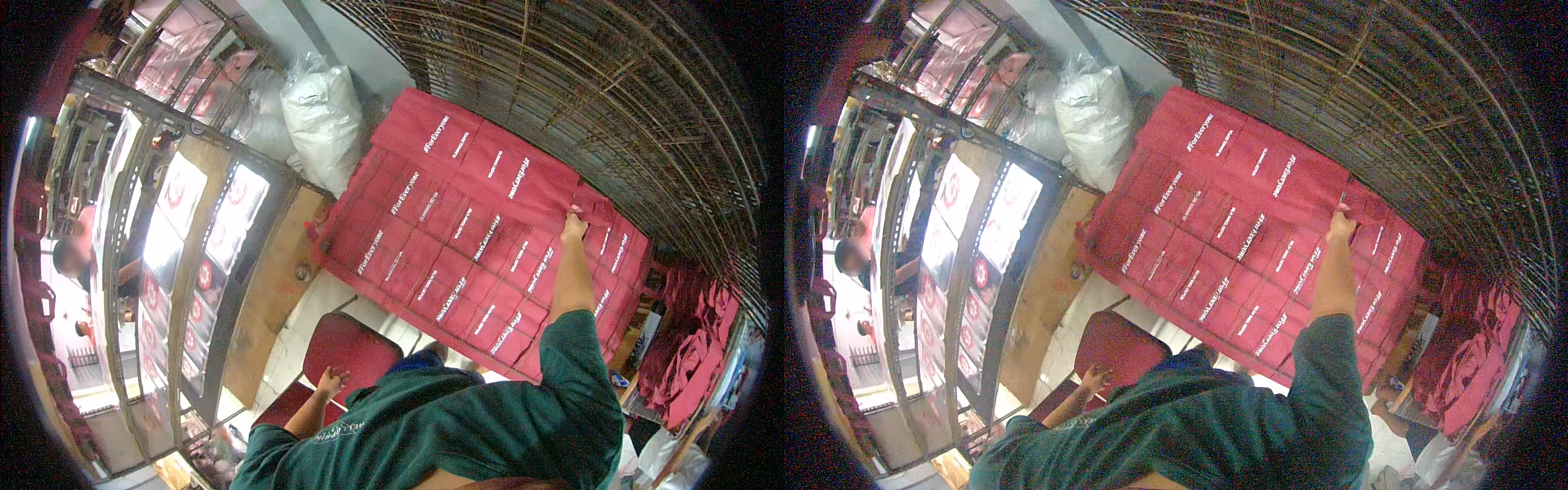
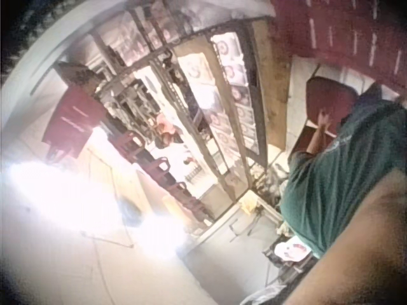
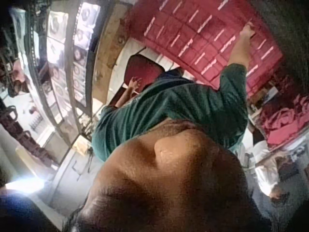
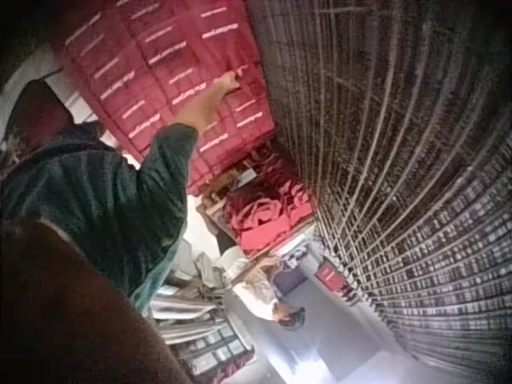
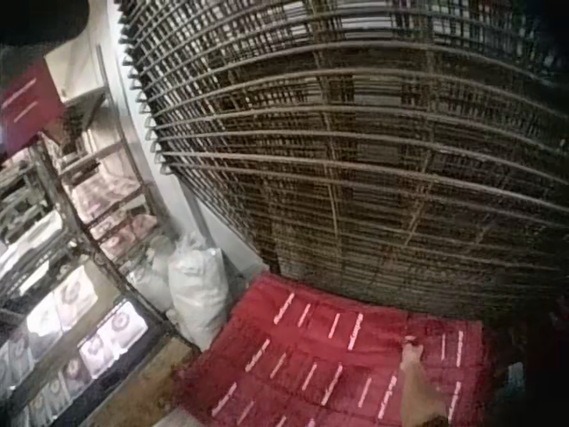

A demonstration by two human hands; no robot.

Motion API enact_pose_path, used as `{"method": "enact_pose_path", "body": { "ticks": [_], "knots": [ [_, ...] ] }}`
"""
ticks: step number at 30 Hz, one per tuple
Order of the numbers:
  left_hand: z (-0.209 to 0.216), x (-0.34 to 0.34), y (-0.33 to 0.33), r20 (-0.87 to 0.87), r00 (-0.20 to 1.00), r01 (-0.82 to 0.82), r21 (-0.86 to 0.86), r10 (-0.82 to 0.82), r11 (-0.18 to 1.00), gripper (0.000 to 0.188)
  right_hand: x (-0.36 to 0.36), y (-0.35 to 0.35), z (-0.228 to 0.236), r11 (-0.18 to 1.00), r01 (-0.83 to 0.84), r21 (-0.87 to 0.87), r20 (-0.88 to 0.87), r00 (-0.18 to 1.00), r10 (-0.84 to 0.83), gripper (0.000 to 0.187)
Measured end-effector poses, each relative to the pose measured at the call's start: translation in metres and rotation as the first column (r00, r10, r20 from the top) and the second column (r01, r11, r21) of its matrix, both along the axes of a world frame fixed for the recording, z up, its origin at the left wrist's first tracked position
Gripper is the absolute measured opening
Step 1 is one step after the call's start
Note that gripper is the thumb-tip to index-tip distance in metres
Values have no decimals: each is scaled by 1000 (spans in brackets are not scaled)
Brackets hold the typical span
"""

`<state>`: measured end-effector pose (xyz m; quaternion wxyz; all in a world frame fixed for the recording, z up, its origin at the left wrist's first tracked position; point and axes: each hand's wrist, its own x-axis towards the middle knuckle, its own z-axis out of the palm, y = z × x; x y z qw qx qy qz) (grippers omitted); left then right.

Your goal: The person repeatedly folds maroon tote bags and stacks them on a table. A second person is visible in the background also handling similar bags.

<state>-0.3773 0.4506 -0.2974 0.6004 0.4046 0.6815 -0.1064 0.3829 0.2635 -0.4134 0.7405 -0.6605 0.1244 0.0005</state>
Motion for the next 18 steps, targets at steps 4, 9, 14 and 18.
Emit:
{"method": "enact_pose_path", "body": {
  "ticks": [4, 9, 14, 18],
  "knots": [
    [-7, -4, -6, 34, 998, 55, -24, -54, 998, 50, -8, 17, 20, 997, 13, -82, -155, 988, -26, 23],
    [5, -6, 0, 129, 991, -31, -68, 40, 997, 57, -16, 26, 29, 987, 106, -120, -188, 974, -128, 24],
    [4, -8, 13, 49, 999, 4, -71, -1, 997, 58, -2, 6, -19, 997, 22, -72, -94, 995, -29, 21],
    [-3, -10, 14, 114, 988, 106, 1, -106, 994, 62, 12, 3, -59, 993, 80, -84, 94, 993, -72, 22]
  ]
}}
